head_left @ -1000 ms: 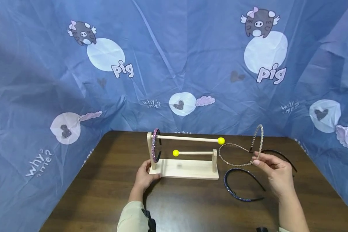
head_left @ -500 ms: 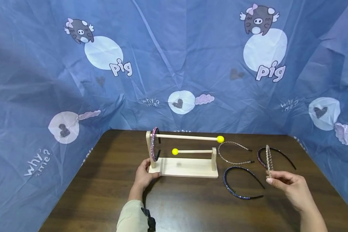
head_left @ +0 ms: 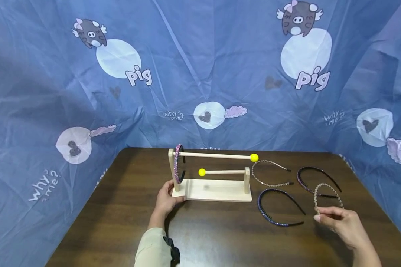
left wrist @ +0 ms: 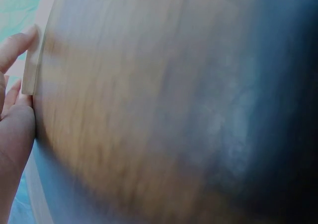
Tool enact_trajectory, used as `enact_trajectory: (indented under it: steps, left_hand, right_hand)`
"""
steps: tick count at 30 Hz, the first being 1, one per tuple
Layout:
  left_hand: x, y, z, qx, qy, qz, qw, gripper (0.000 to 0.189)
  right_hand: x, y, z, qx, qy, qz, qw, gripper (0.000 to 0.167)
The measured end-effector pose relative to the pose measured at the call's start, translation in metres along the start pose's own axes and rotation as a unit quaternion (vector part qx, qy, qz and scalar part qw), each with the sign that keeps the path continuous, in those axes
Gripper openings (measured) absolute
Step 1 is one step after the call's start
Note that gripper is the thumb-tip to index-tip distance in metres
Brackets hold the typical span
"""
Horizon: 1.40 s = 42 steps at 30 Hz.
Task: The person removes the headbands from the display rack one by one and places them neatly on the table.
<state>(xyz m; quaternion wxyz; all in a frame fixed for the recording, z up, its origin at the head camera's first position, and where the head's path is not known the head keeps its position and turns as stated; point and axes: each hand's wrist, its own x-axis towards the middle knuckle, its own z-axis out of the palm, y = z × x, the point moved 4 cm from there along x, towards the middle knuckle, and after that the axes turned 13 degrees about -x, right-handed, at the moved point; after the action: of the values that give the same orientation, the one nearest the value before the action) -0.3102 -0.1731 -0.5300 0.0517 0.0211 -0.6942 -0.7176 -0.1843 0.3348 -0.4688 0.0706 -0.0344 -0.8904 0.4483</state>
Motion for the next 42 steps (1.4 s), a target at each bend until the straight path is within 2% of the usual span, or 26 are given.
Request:
enact_trajectory:
  steps: [8,14,21,24,31,37,42]
  left_hand:
    - [0.0,0.003,0.001,-0.004,0.001,0.003,1.0,0.073]
    - [0.002,0.004,0.002,-0.009,0.002,0.002,1.0,0.074]
    - [0.002,0.005,0.001,0.005,0.012,-0.003,0.9999,0.075]
    - [0.002,0.004,0.001,0.014,0.011,-0.006,0.9998,0.074]
    - [0.002,0.003,0.001,0.007,0.009,-0.009,0.9999,0.075]
    - [0.002,0.002,0.002,-0.001,0.007,-0.013,0.9999,0.075]
    - [0.002,0.002,0.001,0.007,0.012,-0.007,0.9999,0.074]
  right_hand:
    - [-0.001,0.015,-0.002,-0.047,-0.046,0.044,0.9968,0.027]
    - [0.003,0.022,-0.004,-0.092,-0.082,0.05,0.9911,0.027]
    - [0.007,0.027,-0.005,-0.083,-0.12,0.046,0.9882,0.031]
    - [0.006,0.032,-0.005,-0.075,-0.134,0.061,0.9862,0.034]
    - [0.015,0.041,-0.002,-0.087,-0.126,0.052,0.9869,0.033]
    - [0.026,0.045,-0.002,-0.097,-0.134,0.049,0.9851,0.034]
    - [0.033,0.048,-0.001,-0.134,-0.119,0.041,0.983,0.035]
